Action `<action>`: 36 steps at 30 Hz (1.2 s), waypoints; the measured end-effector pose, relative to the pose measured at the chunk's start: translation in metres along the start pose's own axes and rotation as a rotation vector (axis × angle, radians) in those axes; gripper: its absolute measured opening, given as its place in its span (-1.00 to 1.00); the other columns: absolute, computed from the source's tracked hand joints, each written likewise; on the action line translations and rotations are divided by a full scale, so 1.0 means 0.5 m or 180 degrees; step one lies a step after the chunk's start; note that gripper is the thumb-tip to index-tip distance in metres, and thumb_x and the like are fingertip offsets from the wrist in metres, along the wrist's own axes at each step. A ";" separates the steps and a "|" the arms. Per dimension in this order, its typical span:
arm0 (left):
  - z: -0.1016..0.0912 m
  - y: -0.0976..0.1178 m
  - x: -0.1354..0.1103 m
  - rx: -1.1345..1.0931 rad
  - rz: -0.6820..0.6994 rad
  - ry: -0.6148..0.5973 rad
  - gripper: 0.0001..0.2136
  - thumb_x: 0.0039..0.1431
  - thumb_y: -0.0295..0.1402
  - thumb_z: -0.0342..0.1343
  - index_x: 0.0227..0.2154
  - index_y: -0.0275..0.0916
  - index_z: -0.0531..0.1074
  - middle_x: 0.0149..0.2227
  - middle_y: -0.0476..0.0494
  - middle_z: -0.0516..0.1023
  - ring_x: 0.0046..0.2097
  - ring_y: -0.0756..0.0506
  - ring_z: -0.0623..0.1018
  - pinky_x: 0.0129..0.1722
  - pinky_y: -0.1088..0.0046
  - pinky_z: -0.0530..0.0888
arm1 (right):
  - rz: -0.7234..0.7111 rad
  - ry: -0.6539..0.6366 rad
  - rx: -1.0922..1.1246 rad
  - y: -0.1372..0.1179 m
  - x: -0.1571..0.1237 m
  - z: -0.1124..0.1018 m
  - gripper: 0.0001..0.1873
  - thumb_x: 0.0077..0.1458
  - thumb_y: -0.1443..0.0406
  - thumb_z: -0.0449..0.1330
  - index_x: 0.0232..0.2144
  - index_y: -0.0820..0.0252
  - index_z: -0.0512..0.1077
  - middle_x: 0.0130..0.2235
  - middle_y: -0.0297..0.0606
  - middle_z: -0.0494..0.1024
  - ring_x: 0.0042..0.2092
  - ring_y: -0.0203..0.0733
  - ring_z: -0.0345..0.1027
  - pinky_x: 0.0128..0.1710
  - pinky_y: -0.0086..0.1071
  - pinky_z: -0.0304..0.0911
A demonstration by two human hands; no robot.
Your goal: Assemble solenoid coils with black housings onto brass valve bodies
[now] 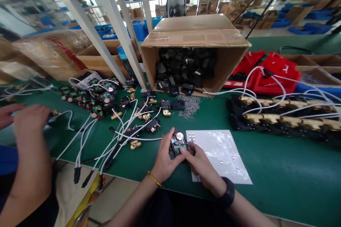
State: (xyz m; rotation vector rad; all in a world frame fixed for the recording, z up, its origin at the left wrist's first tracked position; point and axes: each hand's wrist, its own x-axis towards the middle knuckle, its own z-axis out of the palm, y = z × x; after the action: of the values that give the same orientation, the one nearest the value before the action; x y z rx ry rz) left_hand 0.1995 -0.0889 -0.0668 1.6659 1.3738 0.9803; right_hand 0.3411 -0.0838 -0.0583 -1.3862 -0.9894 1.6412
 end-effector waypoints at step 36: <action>0.003 0.020 0.114 -0.0049 -0.0032 -0.1866 -0.58 0.04 -0.16 0.10 -0.03 -0.21 0.35 0.09 -0.15 0.38 0.02 -0.19 0.43 0.00 0.32 0.35 | -0.0585 0.1261 0.0227 0.014 0.093 -0.129 -0.60 -0.10 0.04 0.28 -0.37 0.24 0.39 -0.46 -0.18 0.56 -0.42 -0.13 0.48 -0.37 -0.27 0.42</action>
State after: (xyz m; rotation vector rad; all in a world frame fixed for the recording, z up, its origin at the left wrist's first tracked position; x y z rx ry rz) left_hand 0.2125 -0.0340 -0.0528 1.7454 0.9720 0.4332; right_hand 0.3985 -0.0389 -0.0908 -1.4528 -0.7905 1.1952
